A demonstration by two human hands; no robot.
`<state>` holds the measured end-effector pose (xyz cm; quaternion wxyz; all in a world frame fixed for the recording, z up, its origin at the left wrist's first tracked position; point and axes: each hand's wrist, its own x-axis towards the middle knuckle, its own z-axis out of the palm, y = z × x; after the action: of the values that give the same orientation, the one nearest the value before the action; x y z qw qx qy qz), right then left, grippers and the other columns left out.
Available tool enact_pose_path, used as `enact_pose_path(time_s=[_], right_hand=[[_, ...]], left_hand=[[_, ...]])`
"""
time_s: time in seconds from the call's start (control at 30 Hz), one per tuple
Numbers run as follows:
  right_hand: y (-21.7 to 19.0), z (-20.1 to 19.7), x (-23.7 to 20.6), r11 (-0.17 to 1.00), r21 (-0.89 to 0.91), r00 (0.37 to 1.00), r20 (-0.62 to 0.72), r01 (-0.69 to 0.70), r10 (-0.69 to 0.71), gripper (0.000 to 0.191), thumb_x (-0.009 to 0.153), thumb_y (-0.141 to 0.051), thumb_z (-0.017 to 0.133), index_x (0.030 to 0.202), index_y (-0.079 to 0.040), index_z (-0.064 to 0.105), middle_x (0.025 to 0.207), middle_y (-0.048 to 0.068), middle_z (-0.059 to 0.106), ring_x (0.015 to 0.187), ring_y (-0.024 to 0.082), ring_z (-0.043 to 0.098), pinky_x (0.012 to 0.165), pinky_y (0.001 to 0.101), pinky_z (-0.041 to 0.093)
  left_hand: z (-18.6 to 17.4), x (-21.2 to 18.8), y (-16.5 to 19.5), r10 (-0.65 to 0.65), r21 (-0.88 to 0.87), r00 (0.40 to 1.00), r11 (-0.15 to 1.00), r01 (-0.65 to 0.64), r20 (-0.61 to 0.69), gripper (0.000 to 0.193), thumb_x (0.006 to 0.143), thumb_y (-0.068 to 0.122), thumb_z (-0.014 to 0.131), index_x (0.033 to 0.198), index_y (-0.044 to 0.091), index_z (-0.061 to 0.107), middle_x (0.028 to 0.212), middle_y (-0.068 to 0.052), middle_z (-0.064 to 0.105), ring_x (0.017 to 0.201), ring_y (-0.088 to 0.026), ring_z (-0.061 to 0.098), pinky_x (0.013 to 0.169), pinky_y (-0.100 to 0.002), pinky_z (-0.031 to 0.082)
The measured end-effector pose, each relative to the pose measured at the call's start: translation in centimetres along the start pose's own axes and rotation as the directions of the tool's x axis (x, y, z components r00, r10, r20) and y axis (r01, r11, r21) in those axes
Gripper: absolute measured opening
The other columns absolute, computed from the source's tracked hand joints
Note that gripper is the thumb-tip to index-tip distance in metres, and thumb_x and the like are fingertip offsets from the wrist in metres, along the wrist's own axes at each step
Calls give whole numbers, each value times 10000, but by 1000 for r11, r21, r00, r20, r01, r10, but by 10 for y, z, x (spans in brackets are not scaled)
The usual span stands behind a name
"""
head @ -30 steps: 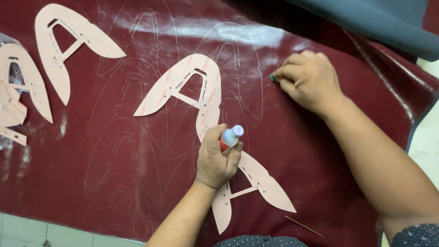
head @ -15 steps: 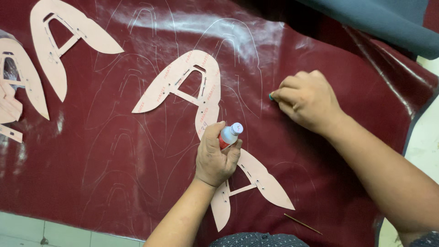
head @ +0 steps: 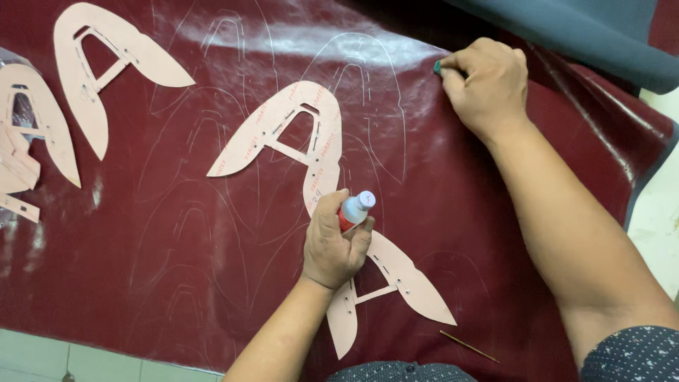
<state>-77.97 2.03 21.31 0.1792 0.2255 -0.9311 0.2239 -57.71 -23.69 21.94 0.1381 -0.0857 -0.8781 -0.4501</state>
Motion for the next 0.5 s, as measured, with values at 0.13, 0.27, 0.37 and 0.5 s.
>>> enact_pose_path(time_s=[0.13, 0.27, 0.37, 0.5], right_hand=[[-13, 0, -13, 989, 145, 992, 128, -2, -17, 57, 919, -225, 763, 924, -169, 770, 916, -6, 699, 927, 222, 663, 830, 416, 455], [-16, -6, -24, 999, -35, 1000, 4, -30, 30, 32, 936, -187, 759, 938, -191, 791, 952, -4, 713, 946, 240, 652, 850, 428, 441], [-18, -12, -27, 997, 58, 995, 82, 54, -59, 93, 864, -168, 742, 936, -198, 792, 929, -12, 704, 938, 234, 651, 844, 417, 444], [-28, -21, -28, 1000, 14, 998, 59, 7, -7, 46, 916, -162, 752, 929, -181, 791, 940, -17, 717, 884, 220, 652, 825, 395, 452]], left_hand=[[-1, 1, -2, 19, 15, 1000, 1000, -19, -3, 560, 959, 248, 750, 1377, 46, 437, 1147, -160, 609, 962, -326, 670, 826, -426, 568], [-1, 1, -2, -13, -16, 1000, 1000, 13, 1, 541, 965, 245, 738, 1377, 50, 447, 1145, -151, 620, 957, -327, 670, 822, -429, 569], [-1, 2, -2, 13, -15, 1000, 1000, -13, -12, 568, 953, 255, 754, 1375, 40, 439, 1156, -166, 611, 954, -324, 677, 809, -421, 575], [0, 0, -1, -12, 13, 1000, 1000, 12, -2, 552, 950, 231, 751, 1372, 48, 446, 1144, -163, 617, 963, -336, 669, 826, -434, 562]])
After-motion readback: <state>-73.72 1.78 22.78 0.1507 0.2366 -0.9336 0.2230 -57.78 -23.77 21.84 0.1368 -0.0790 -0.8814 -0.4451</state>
